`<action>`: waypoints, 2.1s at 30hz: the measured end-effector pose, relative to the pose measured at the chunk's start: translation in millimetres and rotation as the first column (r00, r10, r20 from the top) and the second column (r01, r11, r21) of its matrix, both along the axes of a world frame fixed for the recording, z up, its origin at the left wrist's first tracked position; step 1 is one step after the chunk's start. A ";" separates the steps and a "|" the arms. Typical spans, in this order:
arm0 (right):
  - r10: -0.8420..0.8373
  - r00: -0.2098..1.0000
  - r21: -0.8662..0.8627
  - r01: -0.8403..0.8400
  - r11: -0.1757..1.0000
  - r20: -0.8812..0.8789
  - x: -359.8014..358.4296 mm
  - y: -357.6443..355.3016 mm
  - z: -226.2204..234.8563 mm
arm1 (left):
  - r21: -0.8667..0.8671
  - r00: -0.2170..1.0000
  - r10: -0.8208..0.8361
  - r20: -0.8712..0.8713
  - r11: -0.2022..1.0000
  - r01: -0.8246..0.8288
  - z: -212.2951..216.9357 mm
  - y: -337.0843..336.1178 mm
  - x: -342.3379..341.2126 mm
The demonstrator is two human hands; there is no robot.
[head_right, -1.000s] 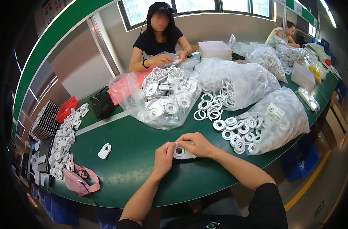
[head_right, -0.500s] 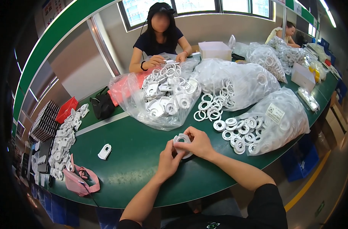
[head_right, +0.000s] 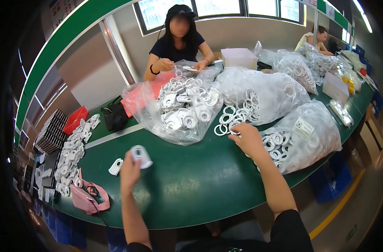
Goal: Manually assembling white plastic components by inserting green rings into them at a factory workbench.
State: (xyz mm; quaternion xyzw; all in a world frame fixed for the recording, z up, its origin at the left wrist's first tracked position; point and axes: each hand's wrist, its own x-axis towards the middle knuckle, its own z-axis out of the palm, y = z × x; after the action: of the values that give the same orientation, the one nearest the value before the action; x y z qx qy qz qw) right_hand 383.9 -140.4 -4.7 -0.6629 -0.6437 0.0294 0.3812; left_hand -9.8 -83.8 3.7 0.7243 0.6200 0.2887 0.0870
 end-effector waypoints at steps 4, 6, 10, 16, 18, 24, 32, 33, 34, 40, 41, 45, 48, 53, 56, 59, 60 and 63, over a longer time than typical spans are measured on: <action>-0.025 0.996 -0.173 0.041 0.984 0.090 11.9 -8.3 1.6 | 0.068 0.840 0.472 -0.269 0.879 -0.472 16.7 10.5 -46.1; -0.035 0.994 -0.208 0.057 0.976 0.106 12.5 -8.2 2.4 | 0.183 0.789 0.533 -0.306 0.846 -0.501 17.2 19.7 -42.0; -0.036 0.982 -0.288 0.089 0.953 0.183 19.5 -11.1 2.2 | 0.439 0.989 -0.025 -0.144 0.895 0.086 19.7 71.1 16.4; -0.020 0.993 -0.339 0.058 0.939 0.114 9.3 -3.7 6.3 | 0.304 0.894 -0.440 0.090 0.867 0.396 -9.7 139.4 123.0; -0.025 0.998 -0.332 0.042 0.942 0.056 14.5 -4.9 6.6 | 0.034 0.918 -0.383 -0.099 0.921 0.388 -10.4 139.3 137.3; -0.039 0.995 -0.114 0.029 0.993 -0.089 13.8 -5.2 11.5 | 0.021 0.945 -0.228 -0.233 0.971 0.240 -30.5 118.2 130.3; 0.180 0.951 0.280 -0.107 0.954 -0.250 -30.4 7.0 4.3 | 0.525 0.907 -0.309 0.287 0.842 0.121 -7.7 86.3 117.8; 0.215 0.950 0.347 -0.128 0.929 -0.225 -38.3 5.3 4.8 | 0.478 0.843 -0.339 0.417 0.871 0.114 0.4 72.9 117.1; 0.237 0.952 0.408 -0.141 0.902 -0.196 -43.4 3.0 4.2 | 0.475 0.839 -0.347 0.419 0.871 0.122 3.0 58.5 119.7; 0.486 0.857 0.640 -0.472 0.606 0.172 -73.5 -7.8 0.6 | -0.166 -0.020 0.249 0.968 0.700 0.695 -12.3 -30.9 118.6; 0.526 0.827 0.607 -0.525 0.597 0.199 -78.6 -10.7 0.4 | -0.172 -0.031 0.287 0.957 0.654 0.737 -18.8 -37.6 120.7; 0.587 0.763 0.484 -0.635 0.602 0.271 -90.1 -9.7 -10.0 | -0.181 -0.019 0.329 0.944 0.568 0.803 -33.0 -44.2 123.4; 0.656 0.724 0.385 -0.680 0.624 0.214 -91.9 -8.1 -19.7 | -0.174 -0.005 0.306 0.952 0.554 0.814 -36.7 -46.0 128.2; 0.667 0.740 0.353 -0.648 0.675 0.084 -93.5 -9.6 -17.7 | -0.312 0.308 0.131 0.942 0.681 0.663 -38.5 -46.2 126.8; 0.443 0.896 0.384 -0.415 0.824 0.019 -75.7 0.9 -6.9 | -0.267 0.728 -0.231 0.646 0.825 0.498 -47.0 -37.6 116.2; 0.005 1.000 0.321 -0.010 0.947 0.015 -35.2 11.6 -14.7 | -0.083 0.920 -0.315 0.233 0.936 0.341 -22.8 -45.3 119.7; -0.082 0.996 0.268 0.066 0.961 0.048 -24.1 13.5 -16.4 | -0.046 0.960 -0.274 0.055 0.960 0.276 -12.9 -49.6 120.0; -0.226 0.961 0.229 0.187 0.955 0.159 -0.3 17.6 -34.1 | 0.130 0.942 -0.302 0.149 0.950 0.284 -11.9 -48.7 117.3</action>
State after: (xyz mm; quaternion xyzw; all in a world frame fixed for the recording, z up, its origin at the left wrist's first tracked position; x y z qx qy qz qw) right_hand 383.5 -122.8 -38.8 -0.6822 -0.6024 -0.1407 0.3898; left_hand 107.5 -132.5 -8.2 0.7854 0.4796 0.3648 0.1417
